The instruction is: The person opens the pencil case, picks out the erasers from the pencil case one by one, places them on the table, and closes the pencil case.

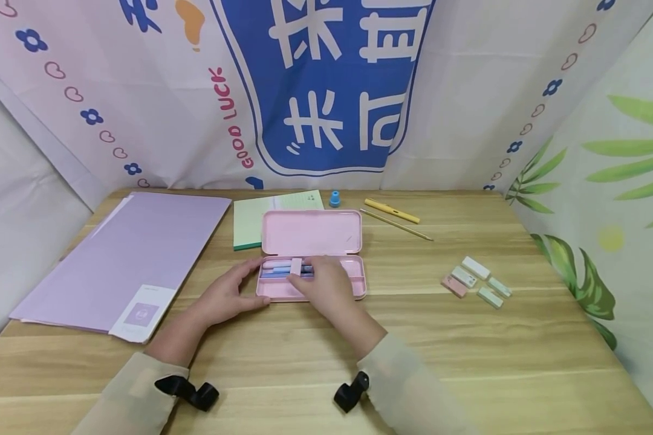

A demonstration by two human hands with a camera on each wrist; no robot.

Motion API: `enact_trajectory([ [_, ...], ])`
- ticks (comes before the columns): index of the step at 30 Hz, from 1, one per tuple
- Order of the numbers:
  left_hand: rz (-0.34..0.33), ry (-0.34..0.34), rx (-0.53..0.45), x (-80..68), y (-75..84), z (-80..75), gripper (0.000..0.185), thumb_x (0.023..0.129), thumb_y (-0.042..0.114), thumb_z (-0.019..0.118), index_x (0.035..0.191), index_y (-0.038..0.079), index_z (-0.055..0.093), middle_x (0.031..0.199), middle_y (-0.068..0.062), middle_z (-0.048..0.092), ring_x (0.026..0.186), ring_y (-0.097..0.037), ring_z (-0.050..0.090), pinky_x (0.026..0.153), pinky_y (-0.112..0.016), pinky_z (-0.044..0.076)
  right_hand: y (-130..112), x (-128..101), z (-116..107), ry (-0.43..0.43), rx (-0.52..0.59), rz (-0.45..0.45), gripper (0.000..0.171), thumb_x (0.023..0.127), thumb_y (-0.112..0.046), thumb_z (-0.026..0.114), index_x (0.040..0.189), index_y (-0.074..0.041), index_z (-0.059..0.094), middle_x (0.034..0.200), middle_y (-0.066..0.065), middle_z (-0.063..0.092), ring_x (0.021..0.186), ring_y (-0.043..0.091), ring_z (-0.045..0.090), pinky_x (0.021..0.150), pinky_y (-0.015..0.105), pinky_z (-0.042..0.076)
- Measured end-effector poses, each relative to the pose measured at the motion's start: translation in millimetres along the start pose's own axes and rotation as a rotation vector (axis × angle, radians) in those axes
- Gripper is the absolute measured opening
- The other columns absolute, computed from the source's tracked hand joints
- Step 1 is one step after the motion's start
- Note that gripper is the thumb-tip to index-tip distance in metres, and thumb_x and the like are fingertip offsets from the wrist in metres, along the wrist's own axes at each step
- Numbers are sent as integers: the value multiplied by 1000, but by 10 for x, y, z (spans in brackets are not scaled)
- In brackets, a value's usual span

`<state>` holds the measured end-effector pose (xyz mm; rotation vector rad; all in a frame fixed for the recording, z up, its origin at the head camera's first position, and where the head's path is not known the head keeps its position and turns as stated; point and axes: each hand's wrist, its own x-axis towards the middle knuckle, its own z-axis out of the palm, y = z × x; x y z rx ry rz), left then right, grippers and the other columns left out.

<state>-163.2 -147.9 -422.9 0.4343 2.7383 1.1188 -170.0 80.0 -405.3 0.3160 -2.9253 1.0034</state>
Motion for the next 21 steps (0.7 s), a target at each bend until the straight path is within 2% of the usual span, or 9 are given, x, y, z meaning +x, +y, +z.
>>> enact_trajectory([
  [3, -2, 4, 2, -3, -5, -1, 88, 80, 43, 79, 151, 12, 37, 156, -20, 34, 145, -41, 30, 117, -58, 28, -62, 28, 70, 6, -55, 27, 54, 83, -50, 72, 116, -7, 69, 113, 10, 70, 109, 28, 64, 95, 43, 51],
  [8, 6, 7, 1, -4, -7, 0, 88, 80, 42, 79, 151, 11, 37, 156, -21, 35, 145, -41, 31, 117, -58, 29, -114, 58, 128, 43, -119, 77, 53, 80, -53, 74, 107, -8, 68, 103, 8, 71, 98, 28, 66, 84, 43, 53],
  [12, 9, 2, 2, 0, -2, -1, 88, 80, 42, 79, 151, 11, 37, 156, -20, 35, 145, -40, 31, 117, -57, 29, -127, 61, 124, 60, -101, 102, 44, 82, -45, 73, 105, -7, 71, 103, 9, 71, 98, 28, 66, 85, 43, 53],
  [17, -1, -4, 2, 2, 5, -7, 88, 80, 43, 78, 152, 12, 36, 157, -19, 34, 145, -40, 31, 117, -57, 29, -111, 49, 100, 89, -44, 96, 28, 85, -32, 70, 101, -9, 75, 97, 6, 72, 92, 23, 64, 80, 38, 52],
  [21, 0, -6, -1, 1, 5, -9, 88, 80, 42, 79, 152, 12, 36, 156, -20, 34, 145, -40, 31, 117, -57, 28, -62, 23, 56, 93, -3, 63, 27, 86, -27, 71, 104, -8, 75, 95, 6, 71, 88, 20, 63, 78, 36, 52],
])
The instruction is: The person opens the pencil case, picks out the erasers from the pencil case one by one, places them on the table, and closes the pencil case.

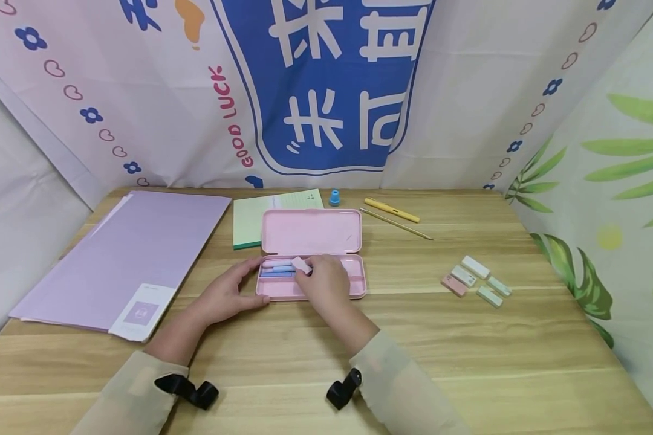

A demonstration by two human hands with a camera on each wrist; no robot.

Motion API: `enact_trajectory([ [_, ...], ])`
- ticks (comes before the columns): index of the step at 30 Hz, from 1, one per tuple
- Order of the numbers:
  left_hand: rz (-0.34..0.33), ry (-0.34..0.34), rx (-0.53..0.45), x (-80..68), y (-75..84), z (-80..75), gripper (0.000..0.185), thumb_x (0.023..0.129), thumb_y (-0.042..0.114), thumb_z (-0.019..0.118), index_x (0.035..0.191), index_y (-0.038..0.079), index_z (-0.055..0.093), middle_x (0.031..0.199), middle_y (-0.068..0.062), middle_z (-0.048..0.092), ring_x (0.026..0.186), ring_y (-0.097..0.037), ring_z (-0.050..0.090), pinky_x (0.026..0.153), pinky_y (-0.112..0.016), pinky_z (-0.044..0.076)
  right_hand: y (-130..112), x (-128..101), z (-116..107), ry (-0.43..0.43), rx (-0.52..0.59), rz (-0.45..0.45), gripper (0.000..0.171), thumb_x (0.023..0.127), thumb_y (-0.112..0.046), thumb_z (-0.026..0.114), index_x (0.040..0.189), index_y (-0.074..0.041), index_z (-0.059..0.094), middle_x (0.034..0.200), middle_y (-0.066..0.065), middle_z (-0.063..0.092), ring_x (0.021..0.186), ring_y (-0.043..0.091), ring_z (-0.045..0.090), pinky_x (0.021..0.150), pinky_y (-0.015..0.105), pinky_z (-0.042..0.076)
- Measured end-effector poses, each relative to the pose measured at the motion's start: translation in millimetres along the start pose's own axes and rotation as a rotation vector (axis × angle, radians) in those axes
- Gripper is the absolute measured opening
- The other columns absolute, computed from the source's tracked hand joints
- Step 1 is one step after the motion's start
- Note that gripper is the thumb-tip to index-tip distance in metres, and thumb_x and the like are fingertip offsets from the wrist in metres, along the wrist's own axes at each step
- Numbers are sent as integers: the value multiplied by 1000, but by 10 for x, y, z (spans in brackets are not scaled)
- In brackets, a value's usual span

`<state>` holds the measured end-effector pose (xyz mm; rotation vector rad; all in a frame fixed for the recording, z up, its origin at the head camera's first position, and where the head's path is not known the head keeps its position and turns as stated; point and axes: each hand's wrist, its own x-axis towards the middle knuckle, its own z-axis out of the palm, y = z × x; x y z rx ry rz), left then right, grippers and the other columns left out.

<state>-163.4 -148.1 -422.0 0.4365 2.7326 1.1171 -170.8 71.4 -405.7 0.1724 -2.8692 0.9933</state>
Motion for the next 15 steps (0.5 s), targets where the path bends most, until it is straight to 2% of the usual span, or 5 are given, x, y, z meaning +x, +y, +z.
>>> enact_trajectory([
  [5, 2, 2, -1, 3, -8, 3, 90, 80, 43, 79, 152, 11, 36, 156, -20, 34, 145, -40, 30, 118, -58, 28, 130, -37, -100, 5, 27, -108, 27, 85, -25, 73, 106, -8, 74, 100, 7, 71, 94, 21, 63, 86, 39, 53],
  [8, 1, 2, 2, 2, -15, 6, 90, 80, 43, 79, 152, 12, 35, 157, -20, 34, 145, -40, 30, 118, -57, 28, 226, -69, -179, 18, 43, -159, 26, 84, -24, 74, 105, -10, 75, 99, 6, 72, 92, 21, 63, 82, 37, 53],
  [12, -1, 1, 0, 2, -16, 9, 90, 80, 44, 79, 152, 12, 35, 157, -19, 33, 146, -40, 30, 118, -57, 27, 338, -120, -322, 29, 74, -179, 24, 83, -23, 76, 104, -12, 75, 97, 4, 72, 83, 19, 59, 73, 32, 50],
  [15, -3, 0, -2, 4, -12, 9, 91, 80, 44, 78, 152, 11, 35, 157, -19, 33, 146, -40, 29, 118, -57, 27, 425, -157, -446, 28, 70, -171, 27, 82, -25, 76, 107, -13, 75, 101, 4, 72, 83, 18, 58, 74, 31, 49],
])
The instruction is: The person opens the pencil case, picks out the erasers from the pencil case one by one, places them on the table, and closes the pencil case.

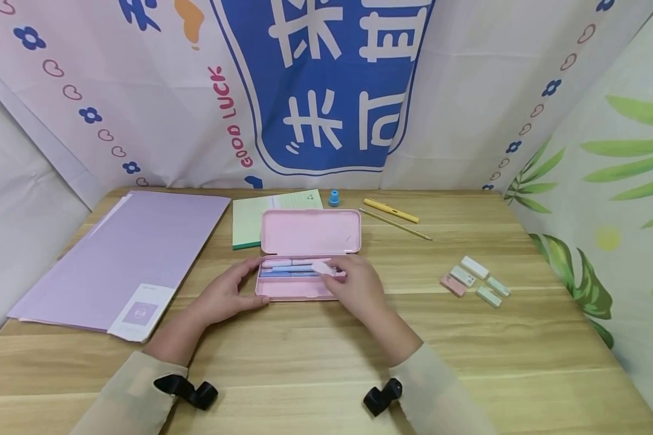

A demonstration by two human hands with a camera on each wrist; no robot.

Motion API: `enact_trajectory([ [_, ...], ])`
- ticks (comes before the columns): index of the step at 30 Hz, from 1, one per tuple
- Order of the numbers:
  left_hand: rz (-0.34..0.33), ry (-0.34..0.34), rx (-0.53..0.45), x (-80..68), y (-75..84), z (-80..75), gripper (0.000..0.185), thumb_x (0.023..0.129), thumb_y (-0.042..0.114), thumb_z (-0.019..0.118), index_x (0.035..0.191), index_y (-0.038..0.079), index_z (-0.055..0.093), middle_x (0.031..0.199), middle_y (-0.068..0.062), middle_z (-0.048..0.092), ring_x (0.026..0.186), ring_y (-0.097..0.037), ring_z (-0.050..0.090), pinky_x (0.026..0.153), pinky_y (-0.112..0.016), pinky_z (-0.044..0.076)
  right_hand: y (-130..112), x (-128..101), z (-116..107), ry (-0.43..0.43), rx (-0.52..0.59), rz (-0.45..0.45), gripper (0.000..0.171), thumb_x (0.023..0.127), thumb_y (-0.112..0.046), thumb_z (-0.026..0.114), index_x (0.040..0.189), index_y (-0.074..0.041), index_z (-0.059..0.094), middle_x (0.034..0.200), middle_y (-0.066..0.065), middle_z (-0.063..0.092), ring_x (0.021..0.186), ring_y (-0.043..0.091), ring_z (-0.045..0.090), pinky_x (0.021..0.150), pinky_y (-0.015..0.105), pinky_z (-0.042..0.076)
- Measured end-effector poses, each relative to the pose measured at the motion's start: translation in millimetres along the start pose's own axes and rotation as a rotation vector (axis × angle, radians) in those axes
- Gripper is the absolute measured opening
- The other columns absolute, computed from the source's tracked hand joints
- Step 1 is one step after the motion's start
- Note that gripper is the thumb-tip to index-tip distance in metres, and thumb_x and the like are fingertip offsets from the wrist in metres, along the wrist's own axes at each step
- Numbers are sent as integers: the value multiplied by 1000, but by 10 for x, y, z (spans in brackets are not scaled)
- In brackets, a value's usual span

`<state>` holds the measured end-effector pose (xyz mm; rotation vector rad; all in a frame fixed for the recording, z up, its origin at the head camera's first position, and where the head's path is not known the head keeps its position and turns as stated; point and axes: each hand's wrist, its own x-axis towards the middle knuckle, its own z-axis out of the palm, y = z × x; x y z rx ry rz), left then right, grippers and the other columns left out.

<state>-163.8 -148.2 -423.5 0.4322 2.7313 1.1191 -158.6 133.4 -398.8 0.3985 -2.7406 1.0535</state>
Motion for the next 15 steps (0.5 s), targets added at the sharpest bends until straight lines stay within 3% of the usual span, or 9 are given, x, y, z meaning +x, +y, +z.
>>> enact_trajectory([
  [10, 20, 3, 5, 1, 5, 0, 88, 81, 41, 78, 152, 12, 36, 156, -20, 34, 145, -41, 30, 118, -58, 28, 433, -258, -518, 36, -84, 64, 27, 86, -19, 75, 109, -4, 73, 100, 11, 71, 87, 23, 61, 74, 33, 49],
  [15, 18, 3, 8, 1, 4, 0, 89, 81, 41, 78, 152, 11, 35, 156, -20, 34, 145, -41, 30, 118, -57, 28, 731, -450, -781, 106, -141, 99, 24, 86, -17, 74, 106, -3, 73, 96, 12, 70, 82, 19, 59, 68, 25, 46],
])
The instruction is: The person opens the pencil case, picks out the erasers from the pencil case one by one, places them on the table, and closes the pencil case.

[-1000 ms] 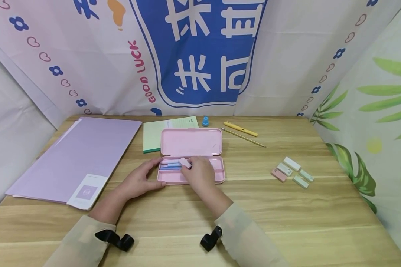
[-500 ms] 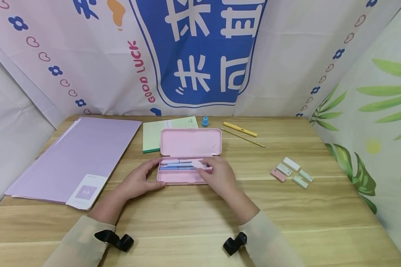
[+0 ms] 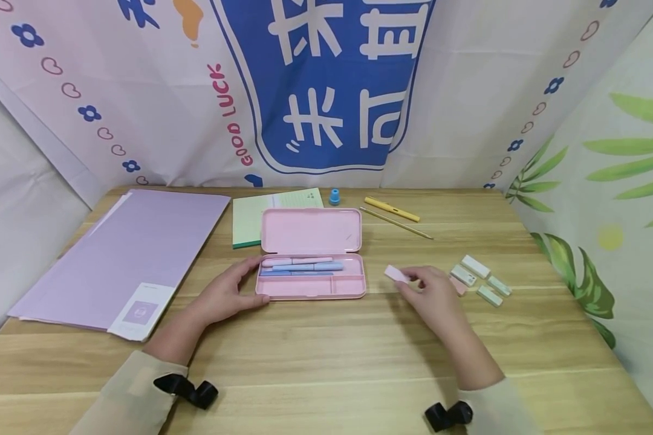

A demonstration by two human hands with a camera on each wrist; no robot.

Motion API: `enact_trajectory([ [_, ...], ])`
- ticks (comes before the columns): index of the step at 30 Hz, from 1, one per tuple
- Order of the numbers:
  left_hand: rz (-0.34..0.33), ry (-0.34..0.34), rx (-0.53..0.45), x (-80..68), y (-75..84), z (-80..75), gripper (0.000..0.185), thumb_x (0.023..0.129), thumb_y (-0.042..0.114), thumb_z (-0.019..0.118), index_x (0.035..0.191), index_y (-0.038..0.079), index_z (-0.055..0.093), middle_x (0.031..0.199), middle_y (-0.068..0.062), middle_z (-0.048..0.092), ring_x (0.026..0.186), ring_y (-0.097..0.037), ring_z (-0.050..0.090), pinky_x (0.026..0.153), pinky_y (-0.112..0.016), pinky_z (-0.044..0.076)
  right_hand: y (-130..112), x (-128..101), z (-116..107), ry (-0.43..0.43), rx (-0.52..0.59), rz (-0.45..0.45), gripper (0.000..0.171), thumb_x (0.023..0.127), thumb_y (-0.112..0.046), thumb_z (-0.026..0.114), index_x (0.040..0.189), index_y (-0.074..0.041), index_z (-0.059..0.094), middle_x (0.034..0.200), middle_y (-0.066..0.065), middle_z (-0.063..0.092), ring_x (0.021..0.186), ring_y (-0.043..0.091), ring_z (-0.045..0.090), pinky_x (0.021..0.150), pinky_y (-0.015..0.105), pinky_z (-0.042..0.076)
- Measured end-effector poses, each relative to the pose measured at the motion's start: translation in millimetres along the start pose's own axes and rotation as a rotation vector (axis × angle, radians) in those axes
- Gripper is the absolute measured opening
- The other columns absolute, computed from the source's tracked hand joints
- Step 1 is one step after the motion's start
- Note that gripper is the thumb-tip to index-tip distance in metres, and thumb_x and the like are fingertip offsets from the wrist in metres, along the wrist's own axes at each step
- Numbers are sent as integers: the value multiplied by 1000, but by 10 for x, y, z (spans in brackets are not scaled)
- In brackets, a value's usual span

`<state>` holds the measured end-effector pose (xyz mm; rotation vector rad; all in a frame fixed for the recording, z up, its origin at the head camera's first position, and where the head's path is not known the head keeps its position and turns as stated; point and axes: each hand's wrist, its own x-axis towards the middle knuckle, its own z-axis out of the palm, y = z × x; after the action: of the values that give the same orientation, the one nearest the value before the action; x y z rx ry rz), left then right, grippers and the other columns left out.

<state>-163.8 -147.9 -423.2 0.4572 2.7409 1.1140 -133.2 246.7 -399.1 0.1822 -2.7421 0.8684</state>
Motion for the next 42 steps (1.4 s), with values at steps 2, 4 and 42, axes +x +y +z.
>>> enact_trajectory([
  [2, -9, -3, -1, -3, 1, -3, 89, 81, 41, 78, 152, 11, 35, 157, -21, 33, 145, -41, 29, 118, -58, 27, 137, -58, -100, 20, -21, 23, 24, 87, -19, 74, 106, -5, 74, 93, 10, 69, 78, 12, 55, 63, 21, 43],
  [4, -15, -4, -4, -6, 0, -6, 89, 81, 41, 78, 152, 12, 35, 157, -21, 32, 146, -41, 29, 118, -58, 27, 263, -117, -199, 32, -37, 61, 24, 87, -20, 74, 106, -5, 73, 91, 9, 68, 75, 6, 51, 61, 20, 42],
  [42, -25, -10, 5, 6, 3, -2, 89, 80, 43, 78, 152, 12, 35, 157, -20, 33, 146, -40, 29, 118, -57, 27, 909, -480, -691, -90, -174, 322, 51, 94, -45, 61, 119, -1, 66, 95, 16, 67, 78, 15, 55, 60, 26, 40],
])
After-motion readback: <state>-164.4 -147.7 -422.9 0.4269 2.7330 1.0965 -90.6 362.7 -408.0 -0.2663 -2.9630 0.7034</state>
